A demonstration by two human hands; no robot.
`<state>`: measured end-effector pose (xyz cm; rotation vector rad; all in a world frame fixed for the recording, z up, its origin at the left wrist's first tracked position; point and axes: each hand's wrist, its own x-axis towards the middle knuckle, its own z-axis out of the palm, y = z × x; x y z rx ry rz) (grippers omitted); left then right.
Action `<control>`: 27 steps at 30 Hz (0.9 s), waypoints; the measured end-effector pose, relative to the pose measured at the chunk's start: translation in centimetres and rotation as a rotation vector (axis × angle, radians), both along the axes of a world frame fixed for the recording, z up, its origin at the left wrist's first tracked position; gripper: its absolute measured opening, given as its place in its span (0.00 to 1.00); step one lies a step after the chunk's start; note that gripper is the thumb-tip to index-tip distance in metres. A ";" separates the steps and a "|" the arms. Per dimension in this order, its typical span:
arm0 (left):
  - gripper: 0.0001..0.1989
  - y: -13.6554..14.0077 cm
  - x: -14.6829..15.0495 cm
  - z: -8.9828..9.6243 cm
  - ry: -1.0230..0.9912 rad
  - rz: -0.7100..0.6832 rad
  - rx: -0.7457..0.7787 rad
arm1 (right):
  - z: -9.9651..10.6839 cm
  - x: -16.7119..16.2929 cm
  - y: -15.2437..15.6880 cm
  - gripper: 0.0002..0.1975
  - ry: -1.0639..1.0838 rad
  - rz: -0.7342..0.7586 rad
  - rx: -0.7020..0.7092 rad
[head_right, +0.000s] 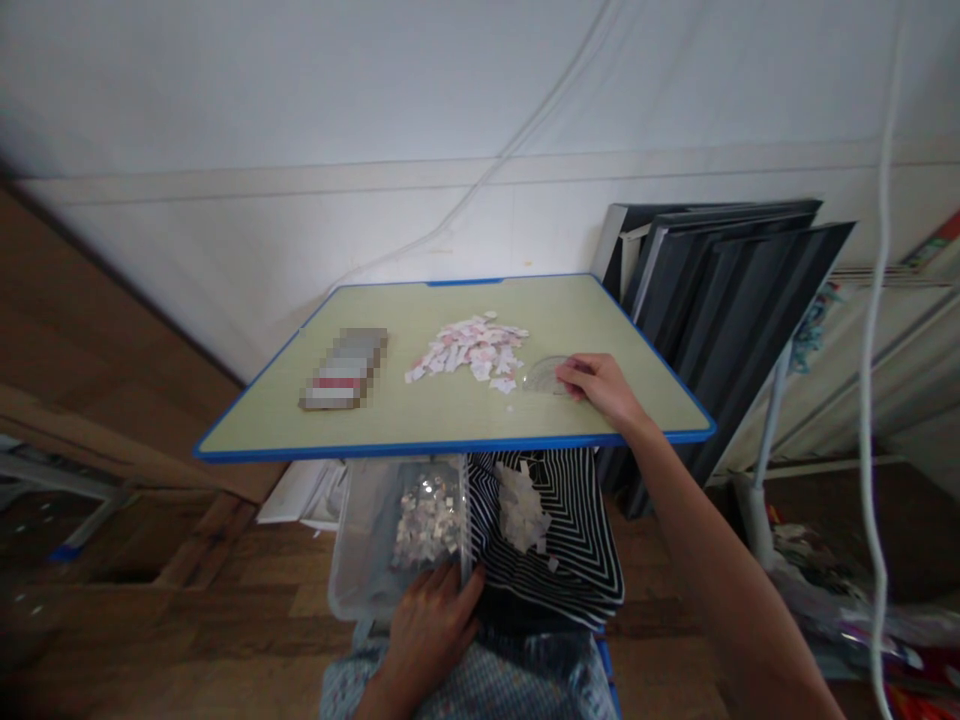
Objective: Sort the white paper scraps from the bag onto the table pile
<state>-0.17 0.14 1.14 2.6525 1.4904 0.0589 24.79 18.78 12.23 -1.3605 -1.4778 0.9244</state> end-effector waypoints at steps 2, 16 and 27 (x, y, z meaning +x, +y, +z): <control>0.21 0.0 0.0 0.0 0.005 -0.001 -0.008 | -0.2 0.0 -0.4 0.15 -0.027 0.062 0.005; 0.21 -0.1 0.0 0.0 -0.008 -0.007 0.013 | -0.1 -1.4 -1.0 0.17 -0.176 0.169 0.085; 0.20 0.1 -0.1 0.0 -0.003 -0.010 -0.012 | 0.2 -1.7 -1.2 0.16 -0.341 0.140 0.173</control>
